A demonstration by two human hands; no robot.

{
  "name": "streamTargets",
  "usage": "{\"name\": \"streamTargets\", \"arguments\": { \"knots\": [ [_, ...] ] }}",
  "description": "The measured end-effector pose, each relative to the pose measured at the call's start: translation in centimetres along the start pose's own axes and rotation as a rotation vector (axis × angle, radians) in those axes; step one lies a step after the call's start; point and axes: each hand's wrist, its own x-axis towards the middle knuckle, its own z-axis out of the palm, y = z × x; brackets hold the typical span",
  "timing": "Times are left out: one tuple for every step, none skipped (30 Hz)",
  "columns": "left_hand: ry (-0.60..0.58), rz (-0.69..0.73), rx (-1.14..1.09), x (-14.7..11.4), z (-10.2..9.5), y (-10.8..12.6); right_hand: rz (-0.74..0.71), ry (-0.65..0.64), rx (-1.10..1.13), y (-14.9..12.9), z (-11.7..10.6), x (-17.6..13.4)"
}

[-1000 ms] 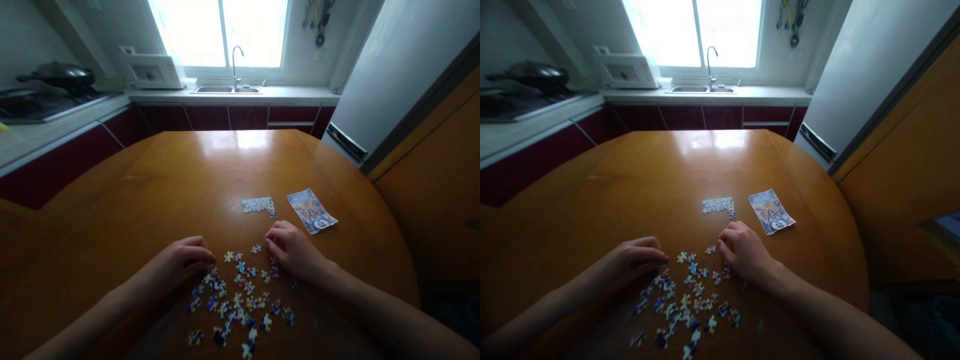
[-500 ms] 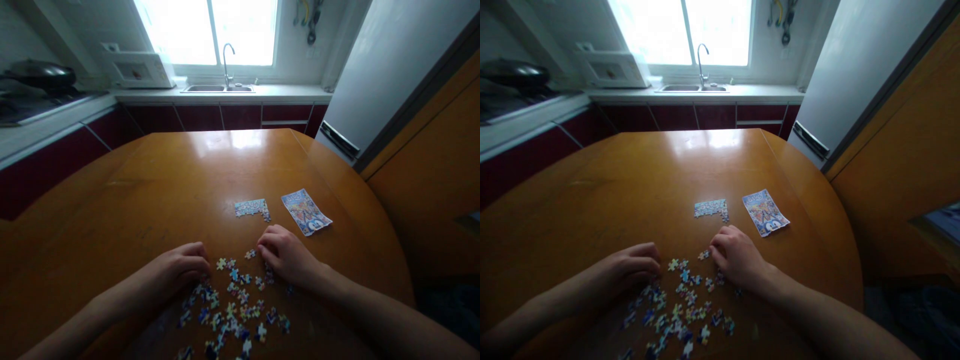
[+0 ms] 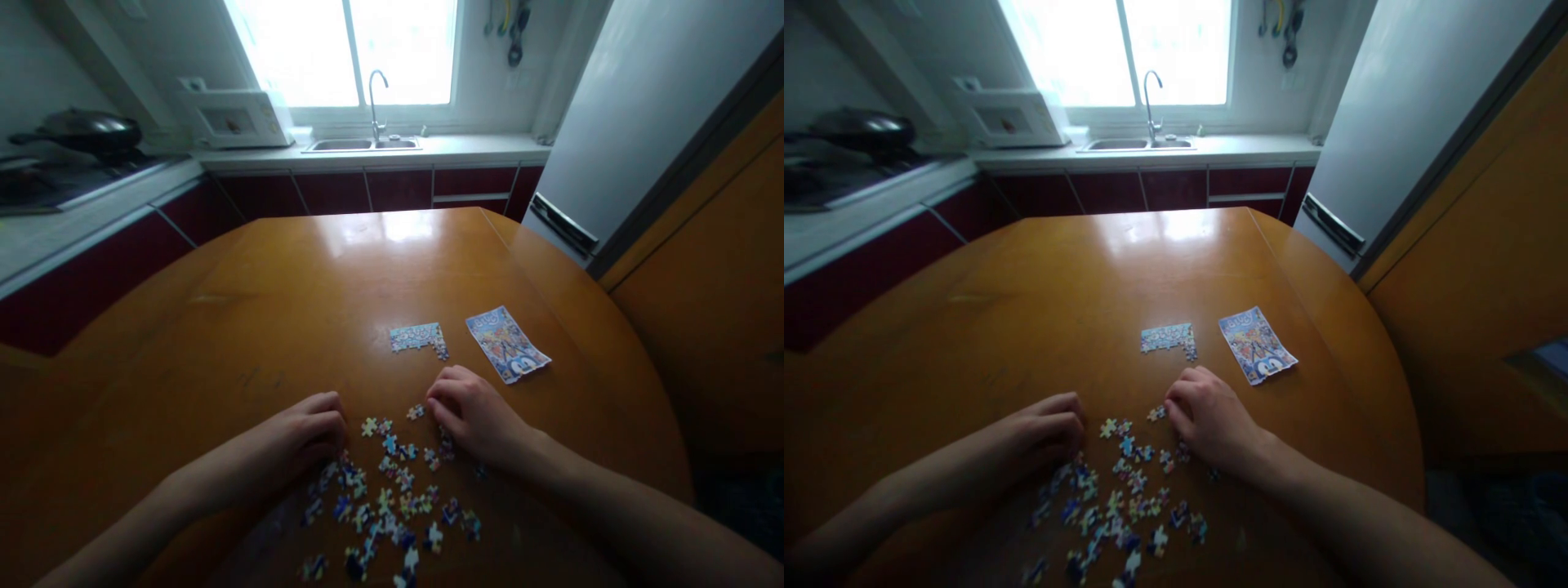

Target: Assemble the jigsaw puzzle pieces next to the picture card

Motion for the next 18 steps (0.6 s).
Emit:
{"name": "streamTargets", "arguments": {
  "knots": [
    [-0.055,-0.011,0.002,0.0,-0.1,0.0,-0.003,0.004,-0.001,0.0,0.0,0.0],
    [-0.093,-0.028,-0.001,-0.1,-0.2,-0.1,-0.006,0.008,0.0,0.1,0.0,0.0],
    [-0.111,-0.043,-0.005,-0.1,-0.3,-0.2,-0.01,0.011,0.002,0.1,0.0,0.0],
    [-0.107,-0.049,-0.009,-0.1,-0.3,-0.2,-0.013,0.011,0.005,0.1,0.0,-0.1],
    [-0.1,-0.051,-0.011,-0.1,-0.3,-0.3,-0.013,0.01,0.008,0.2,0.0,-0.1],
    [-0.089,-0.044,-0.012,-0.2,-0.2,-0.4,-0.012,0.007,0.012,0.2,0.0,-0.1],
    [-0.084,-0.028,-0.011,-0.2,-0.1,-0.5,-0.01,0.003,0.014,0.2,0.0,0.0],
    [-0.083,-0.007,-0.01,-0.2,-0.1,-0.6,-0.008,0.0,0.016,0.2,0.0,0.0],
    [-0.086,0.013,-0.009,-0.3,0.0,-0.7,-0.007,-0.002,0.018,0.3,0.0,0.0],
    [-0.091,0.025,-0.011,-0.3,0.0,-0.8,-0.005,-0.004,0.019,0.3,0.0,0.0],
    [-0.099,0.026,-0.02,-0.3,0.0,-0.9,-0.004,-0.006,0.021,0.3,0.0,0.0],
    [-0.11,0.015,-0.04,-0.3,-0.1,-0.9,-0.002,-0.008,0.023,0.4,0.1,0.0],
    [-0.113,-0.007,-0.07,-0.3,-0.2,-0.9,-0.001,-0.009,0.025,0.4,0.1,0.0],
    [-0.108,-0.029,-0.108,-0.2,-0.4,-0.8,0.0,-0.008,0.028,0.4,0.1,0.0],
    [-0.096,-0.046,-0.15,0.1,-0.6,-0.8,-0.001,-0.005,0.032,0.4,0.1,-0.1],
    [-0.071,-0.049,-0.188,0.4,-0.8,-0.7,-0.004,0.0,0.038,0.3,0.2,-0.1],
    [-0.04,-0.045,-0.219,0.9,-0.9,-0.6,-0.008,0.007,0.047,0.3,0.2,-0.1],
    [-0.008,-0.034,-0.241,1.5,-0.9,-0.4,-0.012,0.015,0.062,0.3,0.3,-0.1]
  ]
}}
